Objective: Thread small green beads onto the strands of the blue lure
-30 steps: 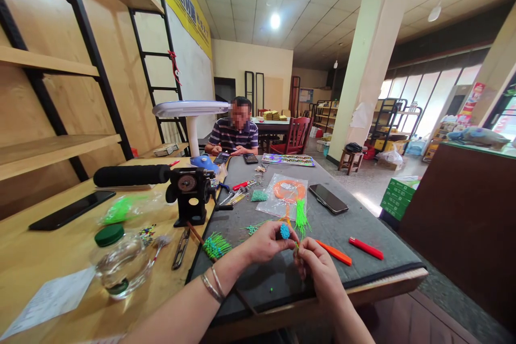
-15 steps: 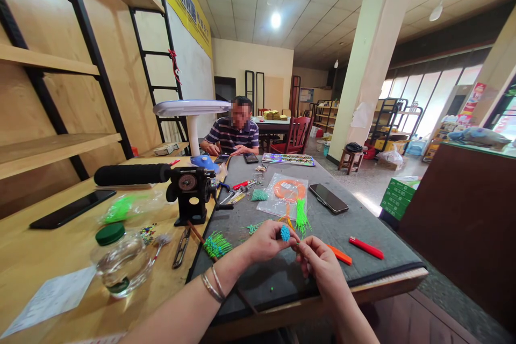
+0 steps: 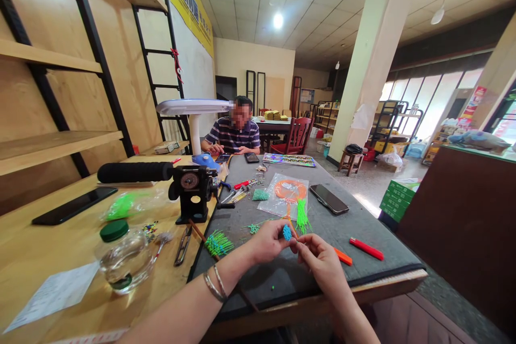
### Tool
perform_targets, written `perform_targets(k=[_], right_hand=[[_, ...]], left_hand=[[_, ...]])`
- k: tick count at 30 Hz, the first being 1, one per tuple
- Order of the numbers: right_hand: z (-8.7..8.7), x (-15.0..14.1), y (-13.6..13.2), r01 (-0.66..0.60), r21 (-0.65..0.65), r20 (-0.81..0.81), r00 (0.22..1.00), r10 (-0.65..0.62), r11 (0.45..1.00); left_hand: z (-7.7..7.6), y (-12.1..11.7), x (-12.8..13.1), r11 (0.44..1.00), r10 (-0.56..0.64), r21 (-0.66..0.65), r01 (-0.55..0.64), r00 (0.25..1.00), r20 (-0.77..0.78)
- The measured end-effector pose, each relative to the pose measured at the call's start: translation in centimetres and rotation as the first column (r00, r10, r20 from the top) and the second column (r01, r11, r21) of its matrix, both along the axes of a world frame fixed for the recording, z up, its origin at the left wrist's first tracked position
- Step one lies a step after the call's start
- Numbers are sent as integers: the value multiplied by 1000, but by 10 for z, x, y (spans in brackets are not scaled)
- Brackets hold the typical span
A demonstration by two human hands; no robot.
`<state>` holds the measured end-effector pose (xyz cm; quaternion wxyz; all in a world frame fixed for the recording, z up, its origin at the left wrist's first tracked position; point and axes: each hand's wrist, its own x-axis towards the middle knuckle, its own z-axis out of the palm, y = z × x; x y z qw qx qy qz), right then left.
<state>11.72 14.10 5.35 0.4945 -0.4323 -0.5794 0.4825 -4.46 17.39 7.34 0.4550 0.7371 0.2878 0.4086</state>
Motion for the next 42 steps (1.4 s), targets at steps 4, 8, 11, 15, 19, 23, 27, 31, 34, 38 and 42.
perform_targets(k=[4, 8, 11, 15, 19, 23, 27, 31, 34, 38, 42], right_hand=[[0, 0, 0, 20, 58, 83, 996, -25, 998], [1, -2, 1, 16, 52, 67, 998, -20, 999], [3, -1, 2, 54, 27, 22, 998, -54, 998], [6, 1, 0, 112, -2, 8, 994, -112, 994], [3, 1, -1, 126, -8, -28, 992, -126, 992], [-2, 1, 2, 167, -42, -95, 981, -170, 985], [-4, 1, 6, 204, -60, -103, 972, -209, 977], [-1, -1, 8, 202, -61, -86, 975, -207, 977], [2, -5, 7, 164, -67, -73, 983, -169, 984], [6, -7, 5, 120, -18, -65, 990, -121, 993], [12, -6, 1, 135, 56, -162, 979, -124, 989]], left_hand=[[-2, -1, 1, 1000, -23, 1, 23, 1000, 2], [-2, -1, 1, 1000, -7, 26, 8, 1000, -28], [1, 0, 0, 999, 17, 32, -17, 1000, -22], [7, 4, -5, 979, 183, 99, -180, 983, -22], [7, 8, -8, 943, 313, 139, -303, 948, -63], [6, 9, -9, 909, 404, 127, -397, 914, -39], [11, 3, -8, 868, 460, 179, -462, 886, 59], [15, -10, -3, 908, 274, 346, -236, 960, -64], [12, -17, 1, 906, 262, 378, -190, 954, -147], [9, -15, 3, 940, 247, 263, -216, 965, -90], [7, -4, 5, 987, 152, -69, -142, 973, 173]])
